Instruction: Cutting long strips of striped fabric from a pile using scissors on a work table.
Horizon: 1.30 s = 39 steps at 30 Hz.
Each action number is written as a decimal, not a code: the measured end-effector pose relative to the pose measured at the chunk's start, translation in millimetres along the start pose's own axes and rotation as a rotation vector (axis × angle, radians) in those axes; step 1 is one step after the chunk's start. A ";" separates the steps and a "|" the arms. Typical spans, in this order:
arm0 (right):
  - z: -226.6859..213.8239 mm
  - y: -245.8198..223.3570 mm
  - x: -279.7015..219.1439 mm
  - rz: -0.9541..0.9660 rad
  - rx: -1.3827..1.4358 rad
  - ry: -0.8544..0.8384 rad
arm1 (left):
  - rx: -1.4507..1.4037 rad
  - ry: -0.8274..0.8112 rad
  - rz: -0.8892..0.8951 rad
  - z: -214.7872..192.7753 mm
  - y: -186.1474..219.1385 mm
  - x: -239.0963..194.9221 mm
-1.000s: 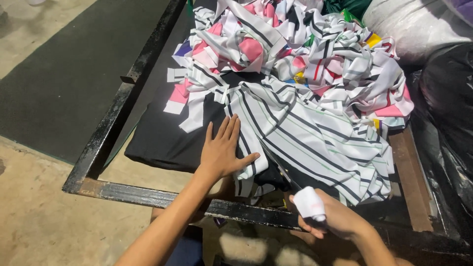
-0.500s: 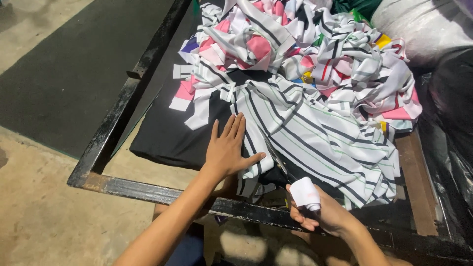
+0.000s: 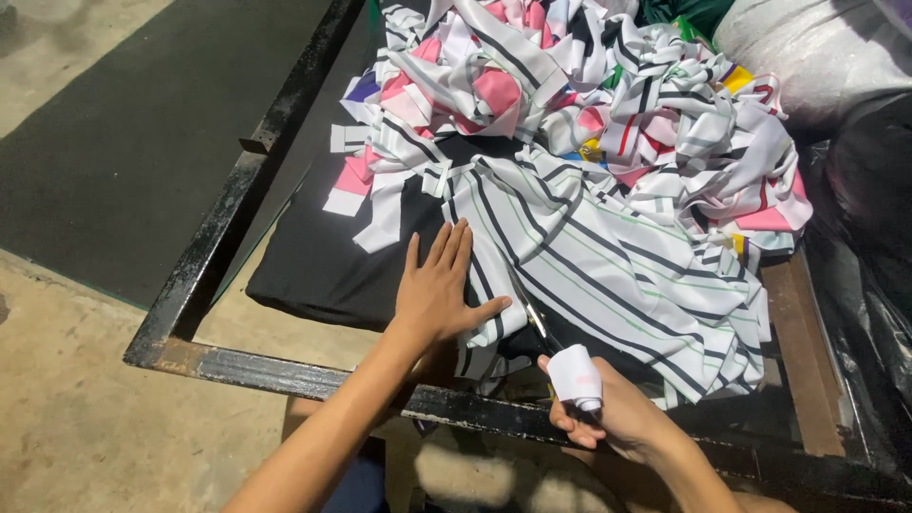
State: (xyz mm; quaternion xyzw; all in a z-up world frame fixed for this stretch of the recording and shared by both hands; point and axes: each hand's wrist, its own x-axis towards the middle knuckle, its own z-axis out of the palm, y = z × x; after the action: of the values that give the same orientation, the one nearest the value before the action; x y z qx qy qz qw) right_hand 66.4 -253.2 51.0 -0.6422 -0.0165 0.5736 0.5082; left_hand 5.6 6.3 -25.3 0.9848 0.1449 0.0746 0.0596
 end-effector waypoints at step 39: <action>-2.4 -19.1 21.0 0.001 -0.112 -0.003 | -0.002 0.015 0.002 1.9 -0.6 -0.2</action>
State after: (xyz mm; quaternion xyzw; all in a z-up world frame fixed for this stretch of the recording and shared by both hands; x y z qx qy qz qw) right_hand 86.1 -232.8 48.4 -0.6688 -0.0491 0.5730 0.4711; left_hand 5.5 6.7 -27.3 0.9843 0.1441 0.0823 0.0594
